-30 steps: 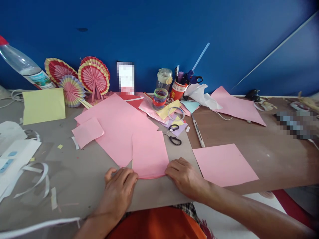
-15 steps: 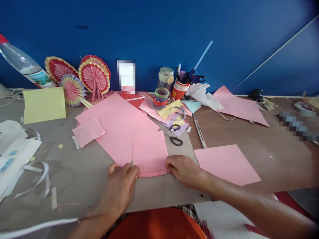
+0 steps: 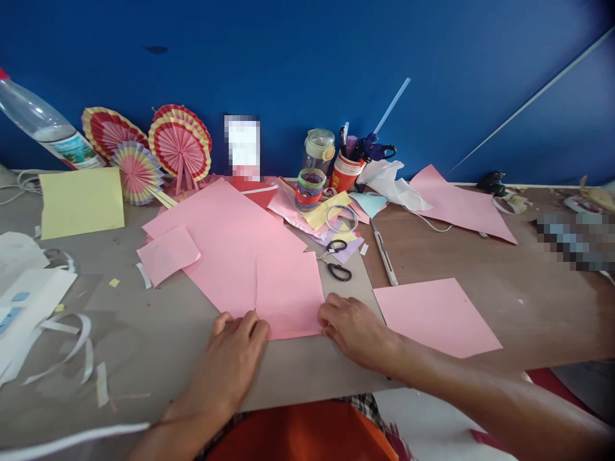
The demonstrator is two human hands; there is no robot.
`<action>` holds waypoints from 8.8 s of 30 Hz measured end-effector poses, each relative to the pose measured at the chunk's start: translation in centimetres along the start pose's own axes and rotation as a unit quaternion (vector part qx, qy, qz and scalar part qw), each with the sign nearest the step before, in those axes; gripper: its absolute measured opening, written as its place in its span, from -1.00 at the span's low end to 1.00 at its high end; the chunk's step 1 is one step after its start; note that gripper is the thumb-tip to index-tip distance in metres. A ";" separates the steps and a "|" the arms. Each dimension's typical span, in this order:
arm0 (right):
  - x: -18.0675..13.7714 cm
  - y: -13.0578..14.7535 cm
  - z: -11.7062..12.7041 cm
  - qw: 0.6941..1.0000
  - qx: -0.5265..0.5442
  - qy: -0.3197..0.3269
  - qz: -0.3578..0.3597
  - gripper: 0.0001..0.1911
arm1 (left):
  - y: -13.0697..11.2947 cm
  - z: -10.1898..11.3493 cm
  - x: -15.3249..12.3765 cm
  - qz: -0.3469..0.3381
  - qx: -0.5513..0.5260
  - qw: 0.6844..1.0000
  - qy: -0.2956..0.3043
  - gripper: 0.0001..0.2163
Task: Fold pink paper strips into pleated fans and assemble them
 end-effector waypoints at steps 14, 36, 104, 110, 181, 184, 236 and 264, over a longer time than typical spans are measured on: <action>-3.1 0.8 -1.0 0.957 -0.081 -0.187 0.207 -0.82 | -1.1 0.5 -1.6 -0.063 0.025 0.990 -0.125 -0.66; -2.9 1.4 -0.1 0.945 -0.127 -0.223 0.201 -0.89 | -1.2 1.5 0.1 -0.133 0.115 0.979 -0.104 -0.76; 2.7 -2.7 0.8 0.986 0.142 -0.068 0.060 -0.76 | 3.3 1.8 3.5 -0.018 0.013 0.998 -0.052 -0.69; 4.4 -2.8 1.5 0.980 0.199 -0.016 -0.022 -0.83 | 3.6 1.5 4.4 0.009 -0.002 0.999 -0.042 -0.73; -3.8 1.9 15.2 0.825 -0.106 -0.545 0.108 -0.76 | -1.1 15.2 2.5 0.003 0.304 0.880 -0.365 -0.79; -5.2 1.5 11.4 0.850 -0.120 -0.495 0.137 -0.78 | -2.5 11.9 1.1 -0.039 0.282 0.915 -0.285 -0.80; -1.9 1.6 -0.9 0.972 -0.167 -0.081 0.145 -0.80 | -0.5 0.1 -1.4 -0.105 -0.006 0.989 -0.108 -0.78; -1.8 2.0 0.1 0.956 -0.184 -0.121 0.192 -0.93 | -1.1 1.1 0.7 -0.098 0.106 0.988 -0.051 -0.82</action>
Point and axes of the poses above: each hand's wrist, its own x-axis towards the middle knuckle, its own z-axis out of the back of the hand, y = z × x, the point moved 6 cm from there along x, towards the middle knuckle, and after that the axes turned 15 degrees about -z, right-handed, at the moved point
